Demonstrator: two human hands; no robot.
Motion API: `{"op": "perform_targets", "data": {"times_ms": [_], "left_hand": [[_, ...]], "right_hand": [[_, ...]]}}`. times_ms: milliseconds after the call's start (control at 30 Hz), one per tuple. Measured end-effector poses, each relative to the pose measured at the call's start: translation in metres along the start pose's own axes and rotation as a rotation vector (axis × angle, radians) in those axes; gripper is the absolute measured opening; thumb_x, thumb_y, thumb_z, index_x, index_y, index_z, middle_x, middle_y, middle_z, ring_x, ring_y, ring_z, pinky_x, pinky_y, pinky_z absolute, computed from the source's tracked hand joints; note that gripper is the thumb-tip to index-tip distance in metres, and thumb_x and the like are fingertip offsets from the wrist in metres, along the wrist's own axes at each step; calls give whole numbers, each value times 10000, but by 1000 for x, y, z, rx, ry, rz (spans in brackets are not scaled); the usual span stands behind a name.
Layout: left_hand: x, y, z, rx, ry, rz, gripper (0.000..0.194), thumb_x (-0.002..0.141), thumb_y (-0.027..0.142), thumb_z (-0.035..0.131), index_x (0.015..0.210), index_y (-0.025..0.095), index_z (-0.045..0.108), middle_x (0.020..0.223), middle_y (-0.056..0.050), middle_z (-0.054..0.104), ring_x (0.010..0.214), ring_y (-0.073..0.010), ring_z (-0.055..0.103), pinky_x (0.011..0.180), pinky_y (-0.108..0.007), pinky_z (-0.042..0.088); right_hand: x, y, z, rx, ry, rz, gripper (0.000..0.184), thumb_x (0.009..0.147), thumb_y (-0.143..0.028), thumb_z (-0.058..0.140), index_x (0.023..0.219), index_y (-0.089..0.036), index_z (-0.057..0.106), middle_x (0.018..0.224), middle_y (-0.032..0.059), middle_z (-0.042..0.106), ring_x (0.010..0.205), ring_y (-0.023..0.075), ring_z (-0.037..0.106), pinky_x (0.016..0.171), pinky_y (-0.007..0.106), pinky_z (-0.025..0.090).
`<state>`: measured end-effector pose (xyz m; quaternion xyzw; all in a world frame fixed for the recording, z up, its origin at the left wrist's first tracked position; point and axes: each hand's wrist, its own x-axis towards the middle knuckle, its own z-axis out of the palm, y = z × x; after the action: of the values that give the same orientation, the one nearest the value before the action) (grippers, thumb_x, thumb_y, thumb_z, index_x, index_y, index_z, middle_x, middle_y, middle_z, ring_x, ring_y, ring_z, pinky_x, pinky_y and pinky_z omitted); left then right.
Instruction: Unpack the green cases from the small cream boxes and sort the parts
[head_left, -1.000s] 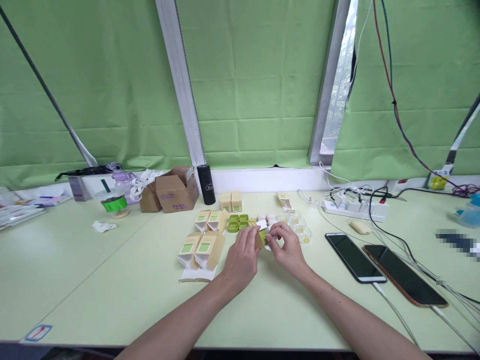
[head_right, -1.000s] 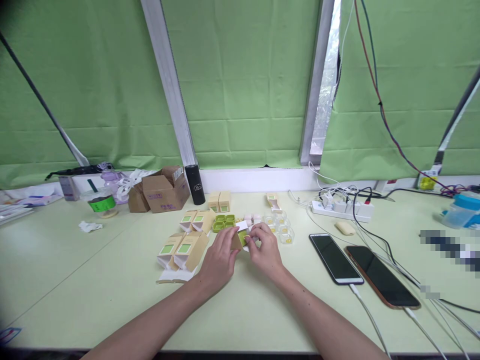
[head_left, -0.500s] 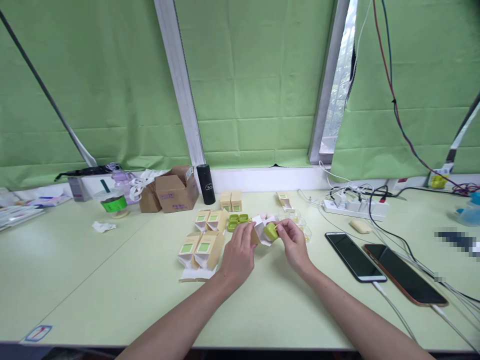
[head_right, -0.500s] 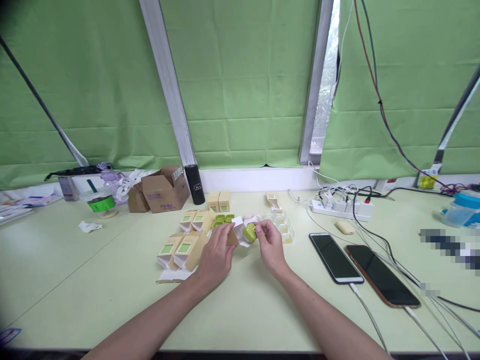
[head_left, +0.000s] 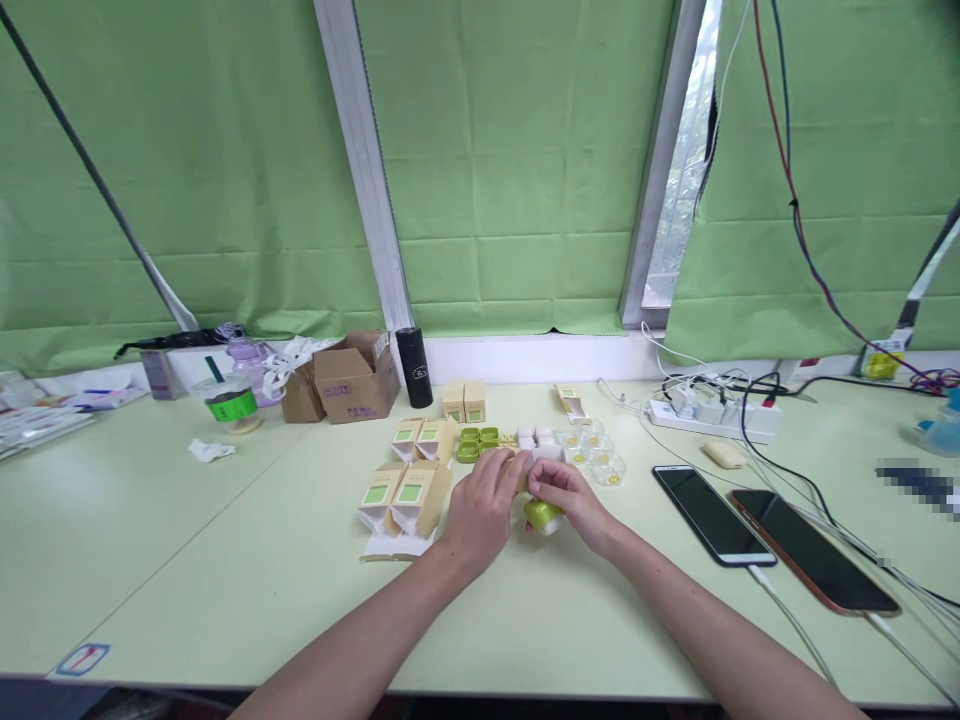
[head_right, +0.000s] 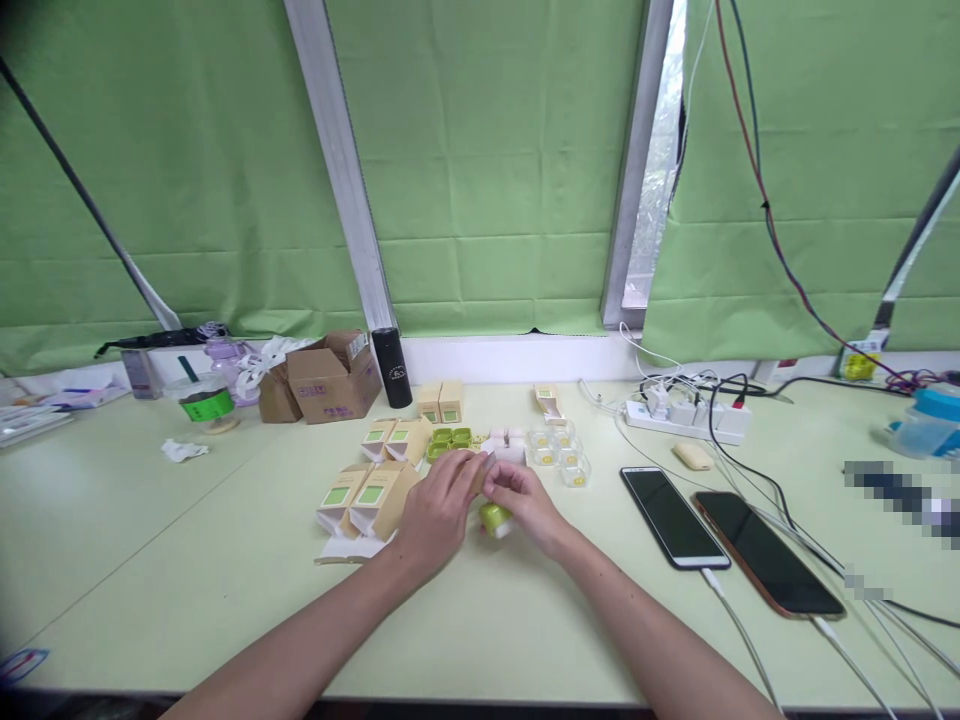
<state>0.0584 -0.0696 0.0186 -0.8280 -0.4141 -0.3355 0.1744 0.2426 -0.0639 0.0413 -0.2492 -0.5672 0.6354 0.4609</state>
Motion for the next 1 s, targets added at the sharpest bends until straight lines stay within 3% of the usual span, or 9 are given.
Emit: {"op": "perform_targets", "data": {"times_ms": [133,300,433,567,700,867,1000], "left_hand": [[0,2,0,64,7,45,570,937,48,450,1490,184,450,1342,-167,611,1282,-303,568,920,-416,589],[3,-4,-5,139,4,-58,609,924,39,477,1508,208,438,1360,-160,608,1307,-310,555,882,-406,594],[7,-15,-12,129,18,-186,632,923,63,505,1530,216,412,1364,-157,596,1304,-321,546,899,-429,589],[11,-25,-14,64,87,-313,626,934,117,544,1536,212,402,1351,-157,588,1276,-329,549,943,-456,571],[10,-28,-11,-39,123,-395,651,948,167,558,1563,241,358,1405,-149,558,1313,-339,527,973,-491,556],[8,-26,-9,-121,134,-447,668,954,195,571,1575,268,336,1435,-128,543,1347,-330,505,1053,-524,513],[9,-25,-9,-208,155,-484,651,956,225,581,1566,286,362,1444,-121,538,1357,-332,502,1086,-545,486]], "right_hand": [[1,2,3,-48,-2,37,344,708,-484,858,712,-206,656,711,-7,655,600,173,632,577,332,581],[7,5,-13,-156,244,-37,334,714,-512,831,779,-198,736,696,25,691,558,193,641,523,315,510],[7,3,-26,-480,408,-189,246,805,-444,733,780,-200,756,687,42,700,555,185,596,518,300,427],[0,-3,-25,-976,266,-349,171,824,-186,599,741,-229,742,791,33,752,716,203,657,669,314,439],[-5,-3,-15,-1272,63,-268,234,766,-88,553,726,-235,730,764,11,748,665,179,637,625,293,364],[-9,-5,-12,-1370,-44,-218,220,714,-65,563,717,-233,704,792,4,743,663,173,619,599,289,294],[-10,-14,-16,-1271,-89,-215,191,708,-66,578,701,-226,682,958,18,733,705,164,624,614,284,341]]}}
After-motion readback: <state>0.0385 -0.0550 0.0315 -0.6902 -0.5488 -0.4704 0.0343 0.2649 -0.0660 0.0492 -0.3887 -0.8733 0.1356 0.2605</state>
